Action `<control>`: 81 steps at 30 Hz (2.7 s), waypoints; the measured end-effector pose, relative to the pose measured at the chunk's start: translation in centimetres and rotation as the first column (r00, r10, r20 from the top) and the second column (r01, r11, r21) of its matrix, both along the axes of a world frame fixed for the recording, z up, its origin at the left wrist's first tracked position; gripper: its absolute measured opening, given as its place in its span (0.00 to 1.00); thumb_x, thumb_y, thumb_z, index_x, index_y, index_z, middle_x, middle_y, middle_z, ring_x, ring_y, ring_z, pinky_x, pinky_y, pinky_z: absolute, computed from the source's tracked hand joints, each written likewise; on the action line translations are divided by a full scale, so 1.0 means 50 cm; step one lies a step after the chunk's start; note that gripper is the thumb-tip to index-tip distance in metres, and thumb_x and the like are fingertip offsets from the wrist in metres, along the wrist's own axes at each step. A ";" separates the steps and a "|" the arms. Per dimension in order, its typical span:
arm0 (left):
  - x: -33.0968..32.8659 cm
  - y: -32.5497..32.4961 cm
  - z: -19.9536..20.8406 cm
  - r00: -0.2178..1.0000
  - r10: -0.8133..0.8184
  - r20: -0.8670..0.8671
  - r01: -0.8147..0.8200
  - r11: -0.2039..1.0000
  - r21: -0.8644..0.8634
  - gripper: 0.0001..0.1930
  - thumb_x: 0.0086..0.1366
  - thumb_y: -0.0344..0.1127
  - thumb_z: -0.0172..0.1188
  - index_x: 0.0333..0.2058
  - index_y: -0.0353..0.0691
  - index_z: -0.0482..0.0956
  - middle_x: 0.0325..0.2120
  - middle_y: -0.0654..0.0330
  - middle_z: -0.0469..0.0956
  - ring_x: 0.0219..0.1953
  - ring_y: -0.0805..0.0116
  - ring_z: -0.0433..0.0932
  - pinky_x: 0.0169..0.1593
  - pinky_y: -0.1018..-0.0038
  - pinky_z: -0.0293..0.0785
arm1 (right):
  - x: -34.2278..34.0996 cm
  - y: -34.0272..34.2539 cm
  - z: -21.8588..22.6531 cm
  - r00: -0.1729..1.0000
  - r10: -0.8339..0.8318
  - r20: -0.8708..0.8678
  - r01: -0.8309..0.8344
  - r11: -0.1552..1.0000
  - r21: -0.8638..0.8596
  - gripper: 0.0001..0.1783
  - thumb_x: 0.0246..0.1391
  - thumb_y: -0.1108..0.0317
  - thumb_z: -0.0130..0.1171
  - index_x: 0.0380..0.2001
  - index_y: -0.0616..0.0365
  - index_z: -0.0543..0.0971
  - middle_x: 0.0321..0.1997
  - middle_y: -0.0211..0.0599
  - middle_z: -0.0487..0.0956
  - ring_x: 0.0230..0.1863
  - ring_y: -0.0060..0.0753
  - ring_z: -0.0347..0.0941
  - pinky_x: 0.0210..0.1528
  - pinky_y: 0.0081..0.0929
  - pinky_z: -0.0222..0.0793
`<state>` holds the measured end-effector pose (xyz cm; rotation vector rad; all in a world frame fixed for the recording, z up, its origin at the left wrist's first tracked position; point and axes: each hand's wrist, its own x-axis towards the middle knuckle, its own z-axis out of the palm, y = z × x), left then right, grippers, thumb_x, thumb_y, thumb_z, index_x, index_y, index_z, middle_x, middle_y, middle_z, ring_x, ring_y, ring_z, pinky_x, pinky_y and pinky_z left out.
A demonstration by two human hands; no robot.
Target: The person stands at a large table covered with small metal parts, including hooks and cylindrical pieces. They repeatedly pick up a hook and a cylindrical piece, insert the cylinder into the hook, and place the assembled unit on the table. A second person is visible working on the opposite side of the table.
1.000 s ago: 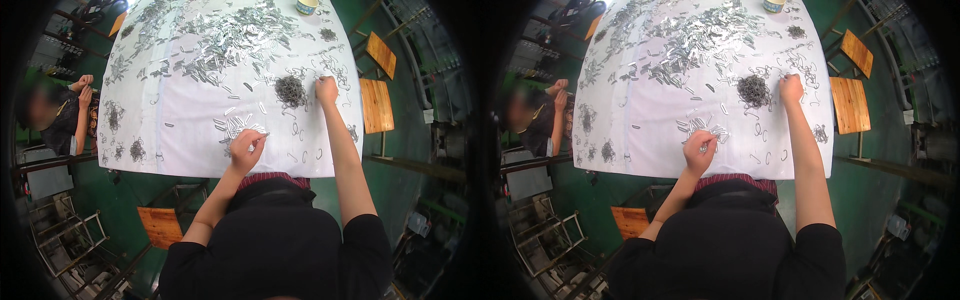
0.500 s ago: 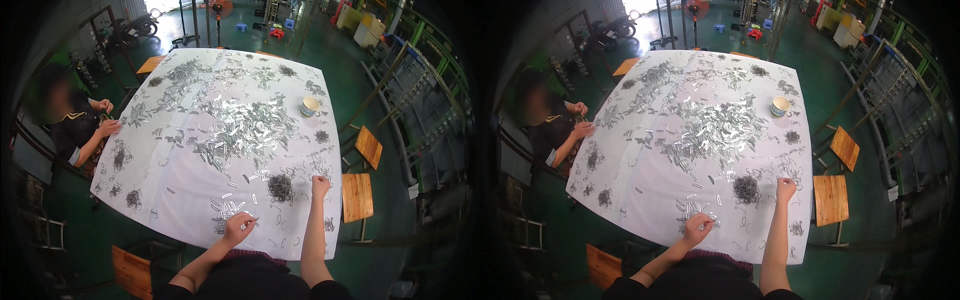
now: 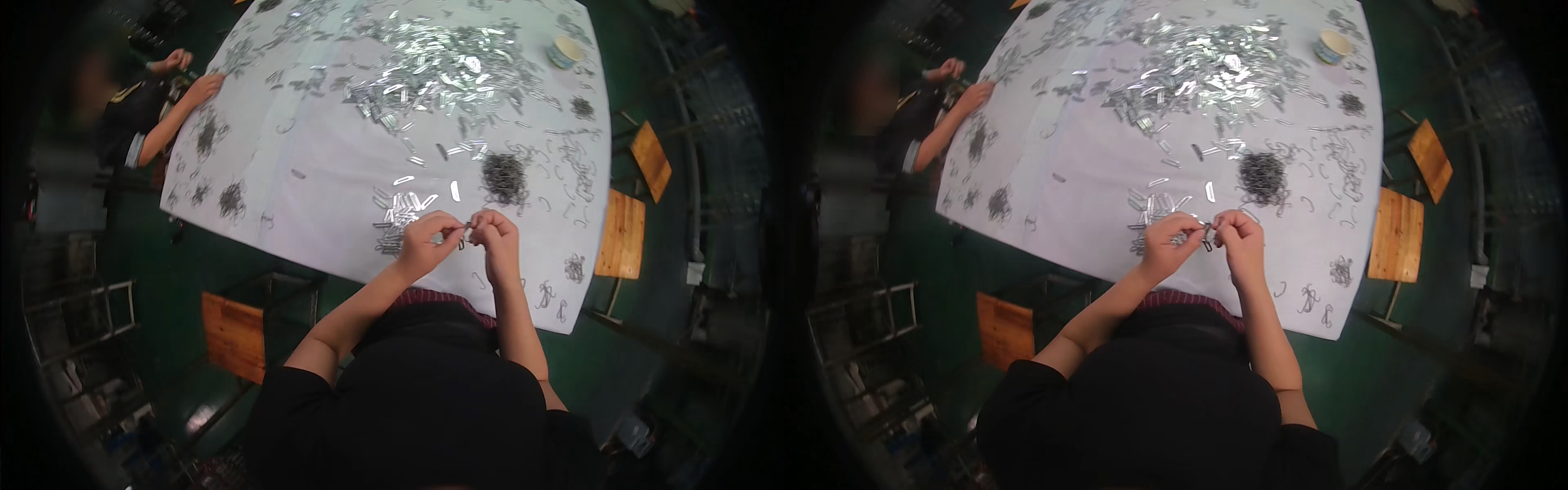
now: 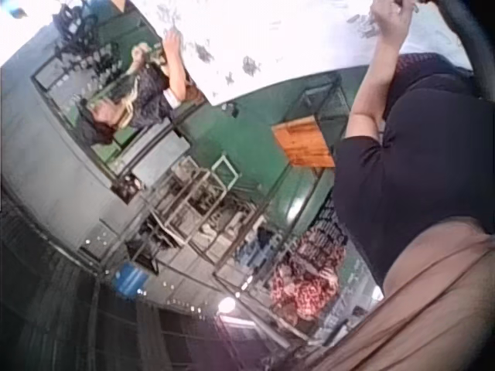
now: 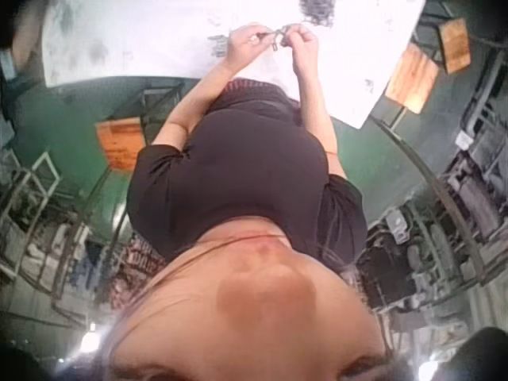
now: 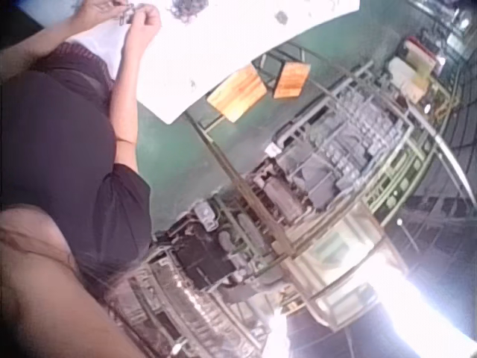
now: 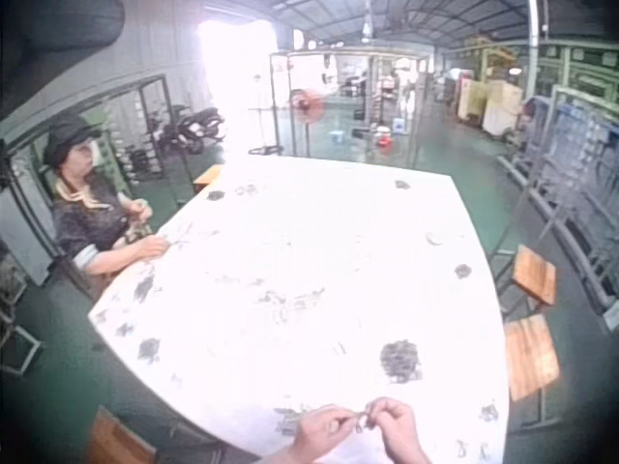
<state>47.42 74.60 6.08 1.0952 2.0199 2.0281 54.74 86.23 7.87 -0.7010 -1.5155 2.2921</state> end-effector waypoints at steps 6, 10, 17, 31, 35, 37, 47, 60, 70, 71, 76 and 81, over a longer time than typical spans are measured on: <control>-0.002 -0.021 0.005 0.993 -0.112 -0.032 0.110 0.993 -0.034 0.06 0.45 0.20 0.58 0.23 0.35 0.72 0.19 0.61 0.71 0.19 0.74 0.69 0.23 0.81 0.66 | 0.006 -0.012 -0.006 1.000 0.010 0.028 -0.012 0.998 0.065 0.04 0.42 0.78 0.45 0.18 0.62 0.67 0.25 0.30 0.69 0.20 0.14 0.60 0.24 0.13 0.57; 0.000 -0.012 -0.004 0.988 -0.148 -0.054 0.147 0.989 -0.015 0.07 0.43 0.20 0.58 0.24 0.35 0.73 0.20 0.61 0.72 0.20 0.74 0.70 0.23 0.81 0.66 | 0.010 -0.026 -0.001 0.993 -0.096 -0.074 0.107 0.980 0.168 0.04 0.41 0.81 0.45 0.18 0.62 0.67 0.27 0.31 0.68 0.23 0.15 0.60 0.25 0.13 0.57; -0.014 -0.007 0.002 0.958 -0.233 -0.170 0.226 0.972 -0.060 0.09 0.42 0.26 0.61 0.26 0.38 0.74 0.24 0.61 0.73 0.22 0.71 0.71 0.25 0.78 0.67 | 0.034 -0.038 -0.006 0.957 -0.042 -0.288 0.254 0.604 0.755 0.05 0.37 0.81 0.51 0.22 0.64 0.68 0.30 0.40 0.70 0.21 0.21 0.63 0.22 0.15 0.60; -0.133 0.117 -0.136 0.953 -0.102 -0.287 -0.130 0.714 -0.688 0.14 0.47 0.41 0.62 0.23 0.35 0.76 0.24 0.52 0.73 0.31 0.53 0.71 0.38 0.65 0.66 | 0.037 0.001 0.023 0.956 -0.026 -0.294 0.261 0.538 0.802 0.07 0.32 0.80 0.54 0.21 0.61 0.70 0.28 0.38 0.72 0.17 0.22 0.63 0.19 0.16 0.61; -0.152 0.144 -0.206 0.977 -0.102 -0.188 -0.066 0.691 -0.720 0.07 0.49 0.35 0.57 0.25 0.37 0.76 0.23 0.51 0.74 0.30 0.53 0.73 0.36 0.62 0.69 | 0.043 0.007 0.023 0.962 -0.027 -0.271 0.240 0.554 0.797 0.06 0.32 0.79 0.54 0.19 0.60 0.71 0.28 0.37 0.72 0.17 0.22 0.63 0.19 0.17 0.61; -0.151 0.146 -0.206 0.987 -0.050 -0.154 -0.072 0.719 -0.691 0.06 0.48 0.31 0.57 0.26 0.37 0.76 0.22 0.51 0.75 0.29 0.55 0.74 0.35 0.65 0.70 | 0.043 0.008 0.025 0.969 -0.017 -0.248 0.215 0.558 0.802 0.06 0.32 0.79 0.55 0.19 0.60 0.71 0.27 0.36 0.72 0.17 0.22 0.63 0.19 0.17 0.60; -0.051 0.035 0.000 0.744 -0.280 0.607 0.229 0.960 0.162 0.11 0.52 0.21 0.57 0.34 0.35 0.68 0.26 0.60 0.74 0.28 0.78 0.72 0.33 0.82 0.70 | 0.026 0.007 0.019 0.977 0.062 -0.202 0.128 0.589 0.798 0.06 0.32 0.78 0.56 0.20 0.59 0.72 0.23 0.33 0.72 0.15 0.22 0.64 0.17 0.17 0.59; -0.021 0.008 0.065 0.986 -0.102 -0.130 0.108 0.994 0.032 0.12 0.47 0.20 0.59 0.21 0.39 0.63 0.24 0.56 0.75 0.26 0.72 0.76 0.28 0.80 0.71 | 0.020 0.004 0.043 0.975 0.160 -0.151 0.037 0.558 0.829 0.06 0.36 0.79 0.55 0.23 0.60 0.71 0.25 0.34 0.72 0.15 0.24 0.65 0.17 0.19 0.60; -0.014 0.008 0.076 0.943 0.004 -0.333 0.016 0.998 0.059 0.13 0.43 0.21 0.62 0.17 0.40 0.65 0.23 0.56 0.76 0.23 0.65 0.77 0.24 0.78 0.71 | 0.024 -0.003 0.038 0.985 0.151 -0.081 -0.017 0.557 0.830 0.07 0.37 0.78 0.57 0.22 0.58 0.70 0.25 0.33 0.72 0.15 0.24 0.65 0.17 0.19 0.59; -0.013 0.008 0.074 0.940 0.002 -0.341 0.020 0.998 0.061 0.13 0.43 0.21 0.62 0.17 0.40 0.65 0.23 0.57 0.76 0.23 0.65 0.77 0.24 0.78 0.71 | 0.024 -0.005 0.034 0.985 0.153 -0.078 -0.021 0.557 0.830 0.07 0.37 0.77 0.57 0.22 0.58 0.70 0.25 0.33 0.72 0.15 0.24 0.65 0.17 0.19 0.59; -0.016 0.010 0.088 0.936 0.015 -0.353 0.029 0.992 0.120 0.13 0.43 0.19 0.62 0.17 0.40 0.65 0.23 0.56 0.76 0.24 0.65 0.77 0.24 0.78 0.71 | 0.036 0.006 0.029 0.993 0.116 -0.027 -0.057 0.661 0.749 0.09 0.36 0.80 0.56 0.26 0.59 0.72 0.25 0.32 0.72 0.19 0.21 0.65 0.23 0.17 0.61; -0.029 0.004 0.105 0.942 0.017 -0.335 0.038 0.987 0.158 0.14 0.42 0.17 0.61 0.17 0.39 0.63 0.23 0.53 0.76 0.24 0.65 0.77 0.25 0.78 0.72 | 0.077 0.121 -0.041 0.963 -0.269 -0.007 0.163 0.563 0.810 0.13 0.41 0.78 0.53 0.35 0.60 0.72 0.26 0.34 0.70 0.18 0.22 0.63 0.23 0.19 0.61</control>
